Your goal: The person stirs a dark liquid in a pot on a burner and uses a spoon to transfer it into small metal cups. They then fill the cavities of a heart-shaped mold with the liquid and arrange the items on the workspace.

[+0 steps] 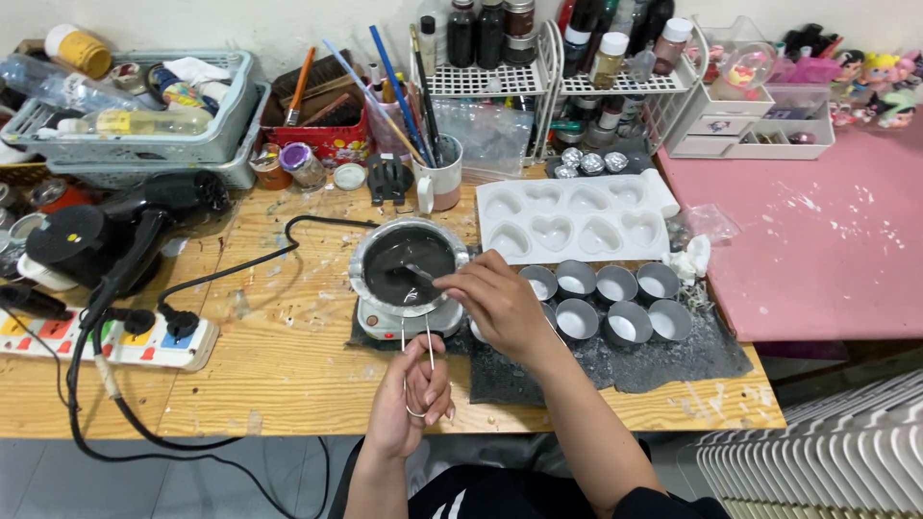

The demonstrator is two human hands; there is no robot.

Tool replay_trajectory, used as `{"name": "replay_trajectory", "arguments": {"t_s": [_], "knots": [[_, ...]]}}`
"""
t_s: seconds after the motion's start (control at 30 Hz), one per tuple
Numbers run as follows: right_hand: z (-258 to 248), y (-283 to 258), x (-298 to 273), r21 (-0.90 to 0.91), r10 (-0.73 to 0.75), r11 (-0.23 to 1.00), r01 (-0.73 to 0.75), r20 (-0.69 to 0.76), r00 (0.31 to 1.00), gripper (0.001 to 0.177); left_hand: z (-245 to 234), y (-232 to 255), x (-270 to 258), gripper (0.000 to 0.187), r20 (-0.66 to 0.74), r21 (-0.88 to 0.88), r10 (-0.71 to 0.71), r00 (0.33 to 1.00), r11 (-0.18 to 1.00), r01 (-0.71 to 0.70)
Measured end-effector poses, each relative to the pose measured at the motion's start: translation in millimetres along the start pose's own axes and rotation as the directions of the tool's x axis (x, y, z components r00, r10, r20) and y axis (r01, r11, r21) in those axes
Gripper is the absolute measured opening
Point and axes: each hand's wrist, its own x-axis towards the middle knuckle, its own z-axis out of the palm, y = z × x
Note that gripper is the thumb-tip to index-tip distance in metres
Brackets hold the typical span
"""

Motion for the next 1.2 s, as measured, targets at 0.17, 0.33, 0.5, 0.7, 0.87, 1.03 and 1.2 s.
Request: {"name": "replay_trajectory", "arguments": {"t_s": [0.17,0.33,0.5,0.7,0.87,1.03,1.2], "knots": [[-1.8,10.9,-8.5,-0.013,0.017,1.000,-0.018,-0.070,0.997,0.008,-0.9,-0.9,-1.2,0.039,-0.014,0.003,0.003,1.000,1.000,-0.003],[5.1,13.3,-5.1,-0.140,0.035,0.989,-0.055,-0.140,0.990,0.008,-4.5,-3.7,0.6,0.040,0.015,0.021,0.039,0.999,0.999,-0.040],[10.8,7.5,-5.1,-0.046,-0.056,0.998,0.052,-0.079,0.995,0.015,-4.3,-2.3,0.2,0.040,0.027,0.008,0.016,1.000,1.000,-0.016],[4.8,20.2,-17.7,-0.057,-0.022,0.998,0.013,-0.147,0.989,0.005,-7.1,-5.3,1.1,0.041,0.019,0.023,0.029,0.999,0.999,-0.029],[7.3,13.0,-6.9,-0.147,-0.007,0.989,-0.016,-0.155,0.988,0.009,-5.2,-3.1,-2.1,0.043,0.010,0.059,0.037,0.999,0.998,-0.038],[13.2,7.0,-4.5,-0.104,-0.058,0.993,0.047,-0.108,0.992,0.014,-3.6,0.7,-6.2,0.045,-0.021,0.116,0.020,1.000,0.993,-0.017],[11.6,20.4,-21.1,0.012,0.027,1.000,-0.025,-0.152,0.988,0.008,-4.1,2.8,-9.8,0.043,-0.067,0.185,0.004,0.998,0.983,0.009]]}}
